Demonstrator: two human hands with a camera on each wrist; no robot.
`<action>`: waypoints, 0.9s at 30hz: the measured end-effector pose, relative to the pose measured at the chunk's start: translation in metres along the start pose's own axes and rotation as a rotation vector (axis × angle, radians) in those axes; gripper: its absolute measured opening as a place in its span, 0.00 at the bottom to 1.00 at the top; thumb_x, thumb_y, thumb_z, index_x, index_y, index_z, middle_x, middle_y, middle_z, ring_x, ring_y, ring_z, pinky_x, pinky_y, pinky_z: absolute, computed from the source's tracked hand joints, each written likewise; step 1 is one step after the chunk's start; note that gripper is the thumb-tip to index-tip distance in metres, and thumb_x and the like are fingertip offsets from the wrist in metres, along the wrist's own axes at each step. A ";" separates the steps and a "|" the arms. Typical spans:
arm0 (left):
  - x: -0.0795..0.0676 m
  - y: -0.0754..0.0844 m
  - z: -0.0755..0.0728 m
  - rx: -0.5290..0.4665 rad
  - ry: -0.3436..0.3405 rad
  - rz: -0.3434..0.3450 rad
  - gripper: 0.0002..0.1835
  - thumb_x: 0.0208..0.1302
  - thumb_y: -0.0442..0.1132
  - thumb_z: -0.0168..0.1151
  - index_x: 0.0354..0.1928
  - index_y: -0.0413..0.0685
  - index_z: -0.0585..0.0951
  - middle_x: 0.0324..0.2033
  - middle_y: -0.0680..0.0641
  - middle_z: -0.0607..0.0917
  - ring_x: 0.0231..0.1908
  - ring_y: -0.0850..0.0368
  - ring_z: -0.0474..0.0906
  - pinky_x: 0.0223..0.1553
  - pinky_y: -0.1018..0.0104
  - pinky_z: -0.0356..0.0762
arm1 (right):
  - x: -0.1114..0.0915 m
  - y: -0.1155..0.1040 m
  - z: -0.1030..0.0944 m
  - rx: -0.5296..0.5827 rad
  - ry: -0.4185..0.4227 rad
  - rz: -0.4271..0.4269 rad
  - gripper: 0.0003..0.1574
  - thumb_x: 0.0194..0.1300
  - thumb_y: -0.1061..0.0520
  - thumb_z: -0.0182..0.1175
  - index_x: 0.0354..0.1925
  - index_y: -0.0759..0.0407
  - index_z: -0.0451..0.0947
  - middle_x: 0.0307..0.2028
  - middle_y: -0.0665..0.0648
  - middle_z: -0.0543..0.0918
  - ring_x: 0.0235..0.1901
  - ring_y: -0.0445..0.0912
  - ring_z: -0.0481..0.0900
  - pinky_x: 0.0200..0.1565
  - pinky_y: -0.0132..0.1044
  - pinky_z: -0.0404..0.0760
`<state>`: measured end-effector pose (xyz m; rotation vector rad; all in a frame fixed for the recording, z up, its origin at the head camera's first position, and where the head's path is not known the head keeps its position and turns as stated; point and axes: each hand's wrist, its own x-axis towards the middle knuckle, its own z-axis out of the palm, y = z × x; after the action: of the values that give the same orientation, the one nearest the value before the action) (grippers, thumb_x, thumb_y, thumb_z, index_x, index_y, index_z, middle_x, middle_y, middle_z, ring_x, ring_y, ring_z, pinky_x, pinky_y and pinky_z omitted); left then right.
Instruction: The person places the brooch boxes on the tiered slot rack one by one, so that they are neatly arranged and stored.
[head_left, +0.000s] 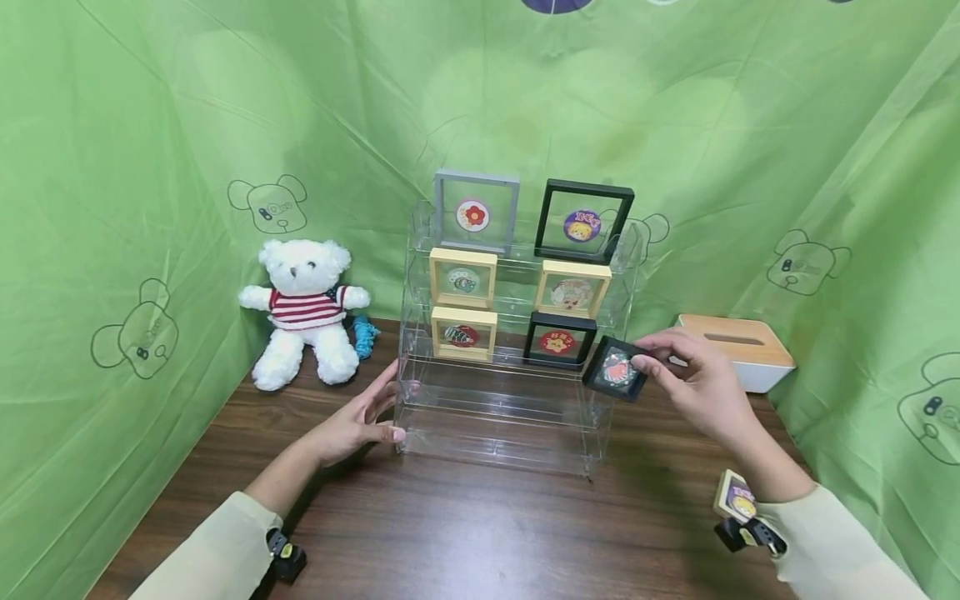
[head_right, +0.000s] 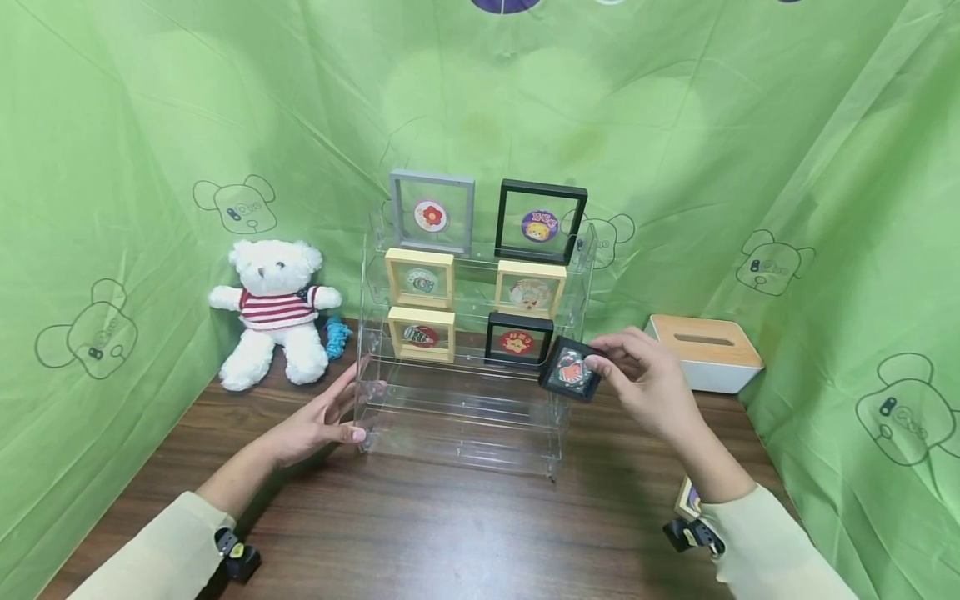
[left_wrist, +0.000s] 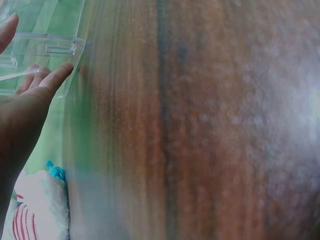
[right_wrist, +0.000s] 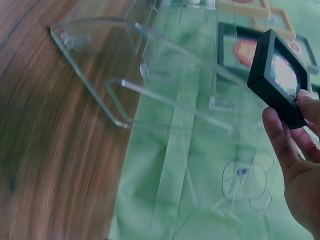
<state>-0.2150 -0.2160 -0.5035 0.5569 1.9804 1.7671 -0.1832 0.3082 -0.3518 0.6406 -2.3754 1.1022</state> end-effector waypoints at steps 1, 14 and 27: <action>0.000 0.000 0.000 0.001 0.000 0.001 0.64 0.74 0.35 0.73 0.91 0.73 0.34 0.89 0.31 0.40 0.87 0.22 0.34 0.82 0.24 0.52 | 0.001 -0.002 0.003 0.002 -0.007 -0.014 0.19 0.66 0.74 0.74 0.52 0.58 0.91 0.45 0.54 0.88 0.43 0.32 0.84 0.48 0.21 0.88; -0.001 0.002 0.001 -0.008 0.007 -0.003 0.65 0.74 0.35 0.73 0.91 0.71 0.33 0.88 0.29 0.41 0.87 0.23 0.33 0.83 0.24 0.46 | 0.010 -0.014 0.033 -0.027 -0.029 -0.255 0.23 0.60 0.76 0.77 0.51 0.61 0.90 0.44 0.55 0.89 0.38 0.39 0.90 0.44 0.21 0.89; -0.001 0.000 0.002 0.009 0.003 0.012 0.64 0.74 0.34 0.72 0.91 0.72 0.34 0.88 0.29 0.44 0.87 0.22 0.35 0.82 0.25 0.53 | 0.008 -0.014 0.060 -0.180 -0.089 -0.412 0.24 0.58 0.72 0.80 0.51 0.58 0.89 0.47 0.53 0.87 0.40 0.43 0.86 0.41 0.28 0.82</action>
<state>-0.2135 -0.2149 -0.5033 0.5701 1.9925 1.7680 -0.1933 0.2512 -0.3735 1.0700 -2.2390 0.6869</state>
